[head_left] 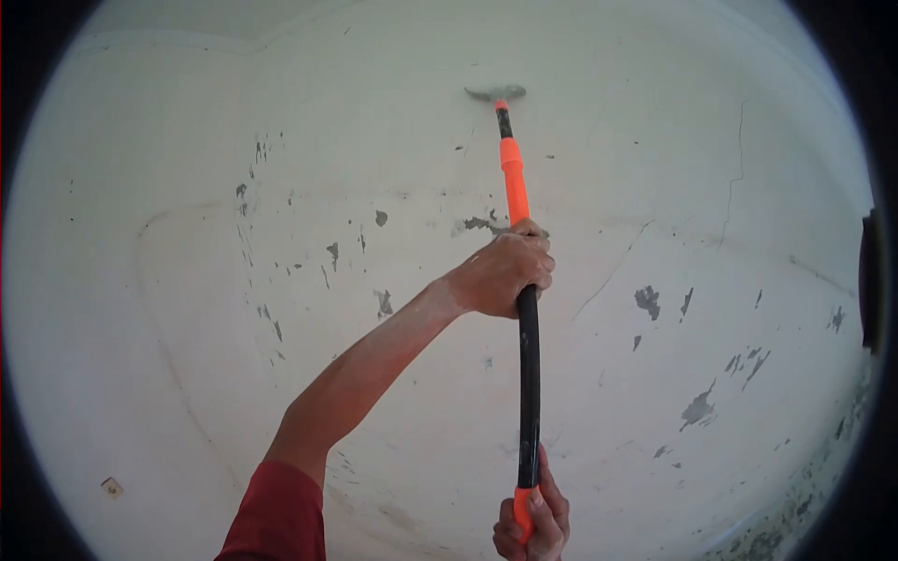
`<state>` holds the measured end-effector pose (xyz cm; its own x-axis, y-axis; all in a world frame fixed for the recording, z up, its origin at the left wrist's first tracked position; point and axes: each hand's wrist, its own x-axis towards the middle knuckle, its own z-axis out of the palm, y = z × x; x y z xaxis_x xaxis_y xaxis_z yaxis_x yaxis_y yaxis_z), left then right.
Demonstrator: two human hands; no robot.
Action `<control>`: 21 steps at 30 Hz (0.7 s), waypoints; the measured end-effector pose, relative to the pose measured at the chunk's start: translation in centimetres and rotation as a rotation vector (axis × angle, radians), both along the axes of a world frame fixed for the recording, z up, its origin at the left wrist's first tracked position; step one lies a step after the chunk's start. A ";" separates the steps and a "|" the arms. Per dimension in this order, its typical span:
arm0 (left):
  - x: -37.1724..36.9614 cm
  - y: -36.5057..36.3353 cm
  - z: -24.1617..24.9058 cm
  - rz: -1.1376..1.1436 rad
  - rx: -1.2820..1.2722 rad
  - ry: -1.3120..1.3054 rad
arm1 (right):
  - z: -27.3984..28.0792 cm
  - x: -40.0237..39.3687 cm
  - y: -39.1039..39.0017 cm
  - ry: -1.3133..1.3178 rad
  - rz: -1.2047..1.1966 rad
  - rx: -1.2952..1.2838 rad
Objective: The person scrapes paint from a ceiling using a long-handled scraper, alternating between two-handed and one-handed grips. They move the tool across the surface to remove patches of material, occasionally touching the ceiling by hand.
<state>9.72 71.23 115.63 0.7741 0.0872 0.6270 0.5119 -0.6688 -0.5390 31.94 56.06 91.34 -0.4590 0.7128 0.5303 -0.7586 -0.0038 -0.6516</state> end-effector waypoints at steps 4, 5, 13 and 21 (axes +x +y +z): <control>-0.8 1.9 4.0 -0.023 0.063 0.014 | 2.5 -0.1 2.0 -0.104 -0.014 -0.036; -1.3 2.6 5.4 -0.012 0.129 0.028 | 3.8 -1.4 3.6 -0.103 -0.032 -0.016; -0.9 0.8 4.0 -0.013 0.041 0.019 | 4.3 -1.3 -0.4 -0.100 -0.033 -0.125; -1.8 2.8 11.3 0.016 0.156 0.018 | 10.0 -2.1 3.3 -0.037 0.018 -0.054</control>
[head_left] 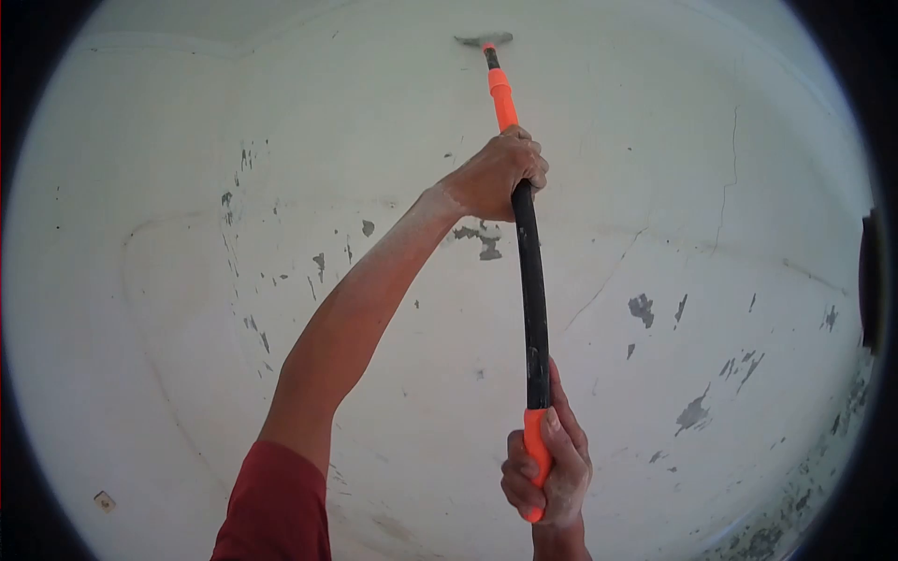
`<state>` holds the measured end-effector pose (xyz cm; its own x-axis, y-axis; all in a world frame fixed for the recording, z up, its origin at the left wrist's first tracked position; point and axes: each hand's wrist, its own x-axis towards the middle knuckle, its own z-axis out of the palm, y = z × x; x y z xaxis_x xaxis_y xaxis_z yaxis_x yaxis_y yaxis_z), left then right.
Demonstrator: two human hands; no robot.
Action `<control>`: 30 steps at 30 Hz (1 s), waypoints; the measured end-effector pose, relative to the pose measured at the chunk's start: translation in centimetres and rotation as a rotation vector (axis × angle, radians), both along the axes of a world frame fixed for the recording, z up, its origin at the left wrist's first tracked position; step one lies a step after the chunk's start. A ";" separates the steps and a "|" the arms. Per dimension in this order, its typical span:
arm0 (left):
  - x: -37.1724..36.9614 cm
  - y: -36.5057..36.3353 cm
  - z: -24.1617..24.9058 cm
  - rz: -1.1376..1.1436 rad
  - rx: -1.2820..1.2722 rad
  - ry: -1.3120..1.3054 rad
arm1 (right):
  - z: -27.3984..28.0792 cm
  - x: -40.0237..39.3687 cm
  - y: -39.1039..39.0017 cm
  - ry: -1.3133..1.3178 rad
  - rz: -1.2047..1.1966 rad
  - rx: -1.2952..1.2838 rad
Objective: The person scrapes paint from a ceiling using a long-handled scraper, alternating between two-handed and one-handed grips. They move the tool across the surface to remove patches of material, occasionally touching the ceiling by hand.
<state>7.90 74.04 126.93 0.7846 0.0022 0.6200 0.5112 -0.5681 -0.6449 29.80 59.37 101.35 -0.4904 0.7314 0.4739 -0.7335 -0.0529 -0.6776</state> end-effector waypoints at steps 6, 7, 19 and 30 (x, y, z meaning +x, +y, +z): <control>1.0 -1.7 -3.9 -0.045 -0.046 0.007 | -3.0 0.0 -3.6 0.074 -0.027 -0.012; 1.1 -1.8 -4.4 -0.010 -0.116 -0.002 | -2.9 0.0 -3.4 0.074 -0.024 -0.012; 0.1 -0.9 0.8 0.068 0.022 0.068 | 0.8 -0.9 -1.9 -0.032 -0.077 0.007; -0.9 0.0 7.4 0.182 0.074 0.035 | 6.4 -1.6 -0.5 -0.050 -0.073 0.061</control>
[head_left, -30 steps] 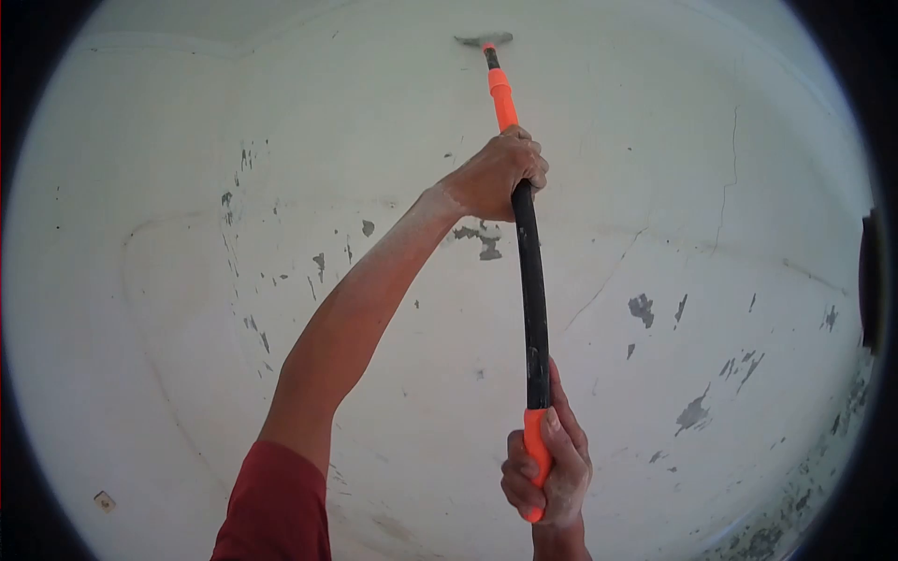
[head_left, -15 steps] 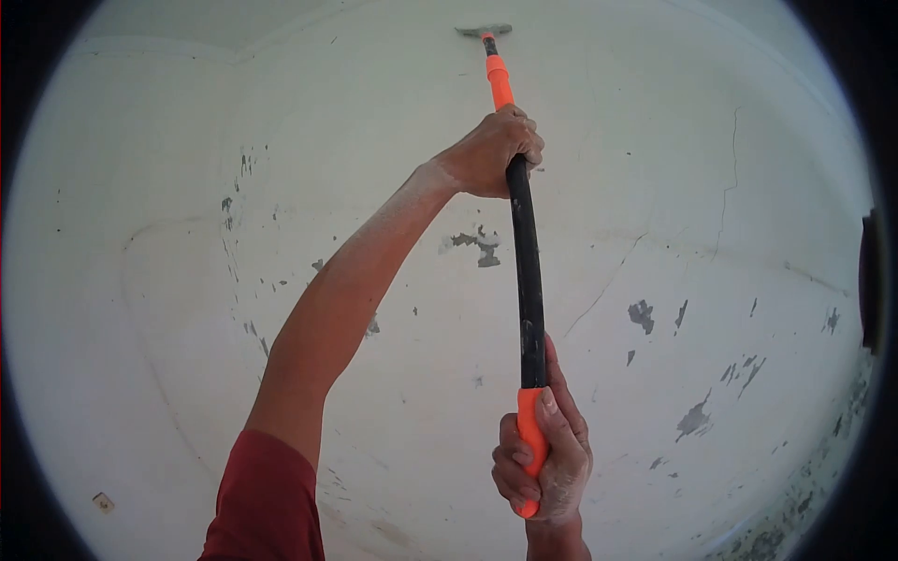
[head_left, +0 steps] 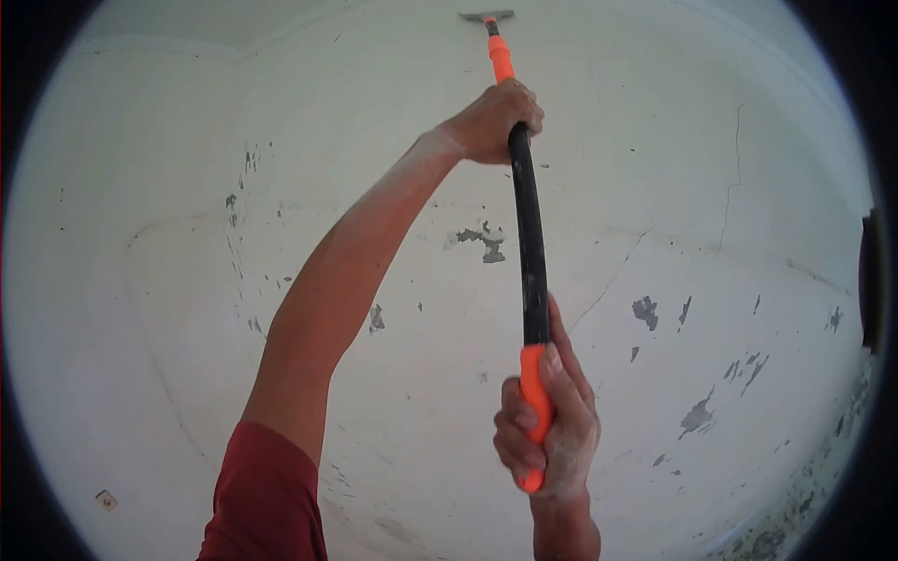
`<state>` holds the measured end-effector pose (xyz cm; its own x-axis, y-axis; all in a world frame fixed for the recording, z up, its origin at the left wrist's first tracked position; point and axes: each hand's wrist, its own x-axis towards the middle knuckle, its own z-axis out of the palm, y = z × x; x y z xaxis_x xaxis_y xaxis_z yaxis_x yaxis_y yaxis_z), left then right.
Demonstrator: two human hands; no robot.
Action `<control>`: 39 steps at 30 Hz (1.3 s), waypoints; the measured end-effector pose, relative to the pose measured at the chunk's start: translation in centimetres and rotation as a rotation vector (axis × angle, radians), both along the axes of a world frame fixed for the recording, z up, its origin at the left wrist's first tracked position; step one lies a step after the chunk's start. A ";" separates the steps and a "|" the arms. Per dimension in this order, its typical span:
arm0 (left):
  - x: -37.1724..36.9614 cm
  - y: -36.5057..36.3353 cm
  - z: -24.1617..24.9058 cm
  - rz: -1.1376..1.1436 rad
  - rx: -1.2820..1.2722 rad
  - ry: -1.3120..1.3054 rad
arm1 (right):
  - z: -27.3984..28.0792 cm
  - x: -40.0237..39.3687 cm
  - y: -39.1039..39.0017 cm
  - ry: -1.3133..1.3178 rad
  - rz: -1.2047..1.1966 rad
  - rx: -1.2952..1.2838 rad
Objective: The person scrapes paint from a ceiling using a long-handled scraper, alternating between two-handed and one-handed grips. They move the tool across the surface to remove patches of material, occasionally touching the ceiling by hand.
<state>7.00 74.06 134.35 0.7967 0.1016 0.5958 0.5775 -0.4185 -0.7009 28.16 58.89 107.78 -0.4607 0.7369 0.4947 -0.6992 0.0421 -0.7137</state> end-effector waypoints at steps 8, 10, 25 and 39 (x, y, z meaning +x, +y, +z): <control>0.1 0.3 1.1 -0.203 0.054 0.040 | 0.5 -0.4 0.4 0.041 0.037 0.010; -0.4 0.5 3.9 -0.226 0.115 0.006 | 3.6 -1.1 0.8 0.026 0.003 0.026; -1.7 0.0 7.1 -0.059 0.052 -0.010 | 5.5 -2.8 2.2 0.087 0.074 0.059; -1.7 1.5 8.5 0.043 0.049 -0.033 | 6.1 -2.9 3.6 0.133 0.074 0.103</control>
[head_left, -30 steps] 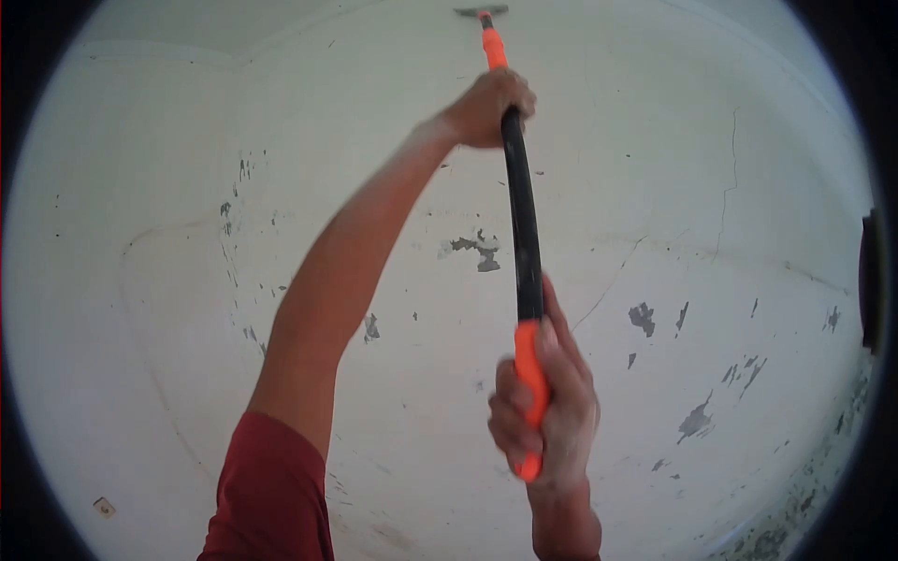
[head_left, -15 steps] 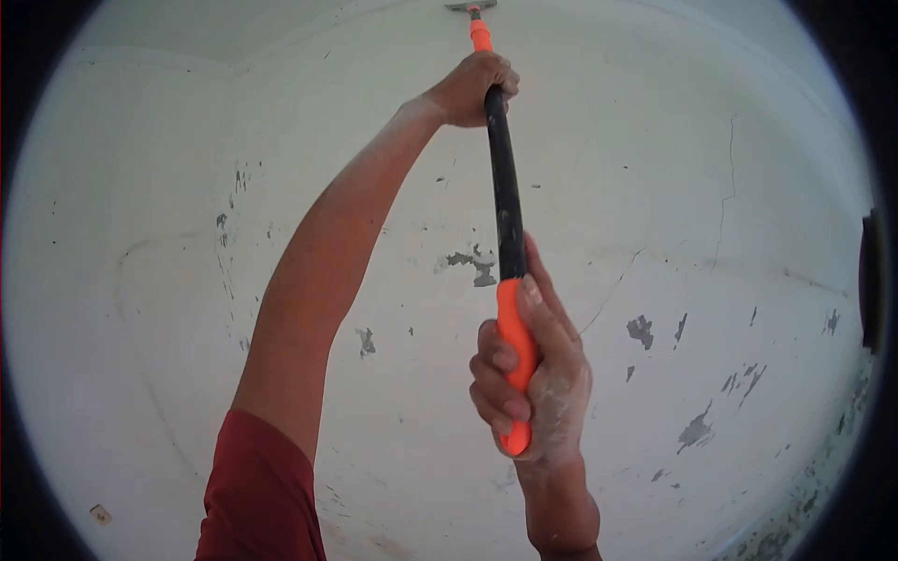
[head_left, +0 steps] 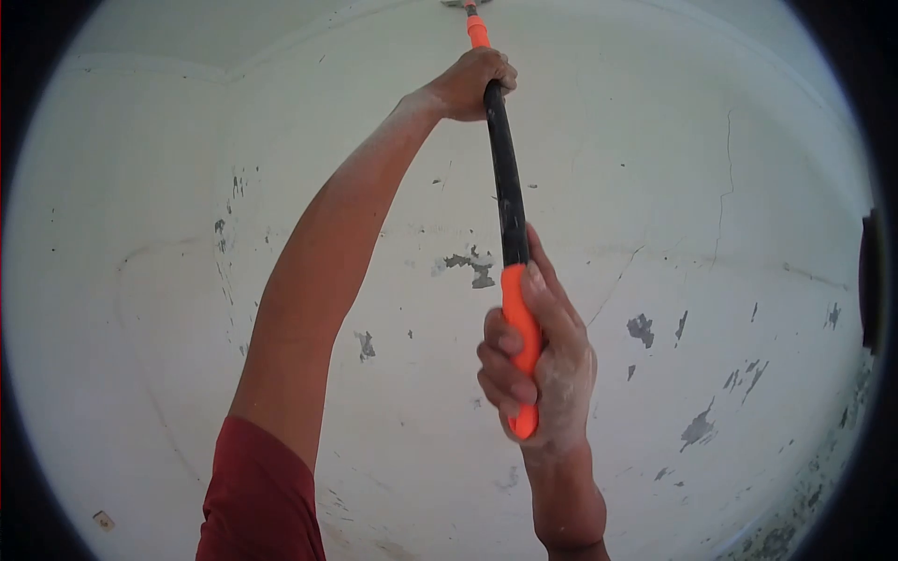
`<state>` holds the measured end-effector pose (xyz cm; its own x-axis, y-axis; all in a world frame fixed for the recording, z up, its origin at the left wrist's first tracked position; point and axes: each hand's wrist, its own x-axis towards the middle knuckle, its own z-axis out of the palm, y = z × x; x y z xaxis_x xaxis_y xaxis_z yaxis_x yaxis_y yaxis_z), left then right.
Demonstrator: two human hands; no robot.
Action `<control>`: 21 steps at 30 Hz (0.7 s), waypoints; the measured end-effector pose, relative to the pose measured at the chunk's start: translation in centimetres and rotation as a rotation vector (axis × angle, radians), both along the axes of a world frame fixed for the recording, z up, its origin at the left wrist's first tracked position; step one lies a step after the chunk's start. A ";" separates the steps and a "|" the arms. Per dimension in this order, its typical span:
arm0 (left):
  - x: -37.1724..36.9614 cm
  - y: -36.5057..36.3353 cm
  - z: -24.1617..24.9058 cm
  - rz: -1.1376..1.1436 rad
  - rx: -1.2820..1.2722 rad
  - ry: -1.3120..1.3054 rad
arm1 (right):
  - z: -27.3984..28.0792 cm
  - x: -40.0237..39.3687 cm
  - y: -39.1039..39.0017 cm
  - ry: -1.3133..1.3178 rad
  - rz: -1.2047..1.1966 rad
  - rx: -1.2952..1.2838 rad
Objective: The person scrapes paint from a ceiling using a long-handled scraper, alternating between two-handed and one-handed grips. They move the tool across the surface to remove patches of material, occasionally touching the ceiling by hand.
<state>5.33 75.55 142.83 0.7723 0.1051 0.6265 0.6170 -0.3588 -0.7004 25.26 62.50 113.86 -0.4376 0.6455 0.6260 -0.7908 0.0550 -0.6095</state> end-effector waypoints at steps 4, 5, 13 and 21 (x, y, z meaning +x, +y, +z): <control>1.2 0.2 -5.8 -0.118 0.085 0.165 | -4.6 1.0 -0.9 -0.043 -0.068 -0.001; 1.5 -0.2 -6.7 -0.099 0.013 0.150 | -5.4 1.0 -0.9 -0.048 -0.088 0.006; 0.5 0.8 0.1 0.030 0.082 0.087 | 0.0 0.9 0.9 -0.066 -0.096 0.032; 3.5 1.3 -21.4 -0.132 -0.061 0.116 | -20.1 4.6 0.5 -0.184 -0.091 -0.070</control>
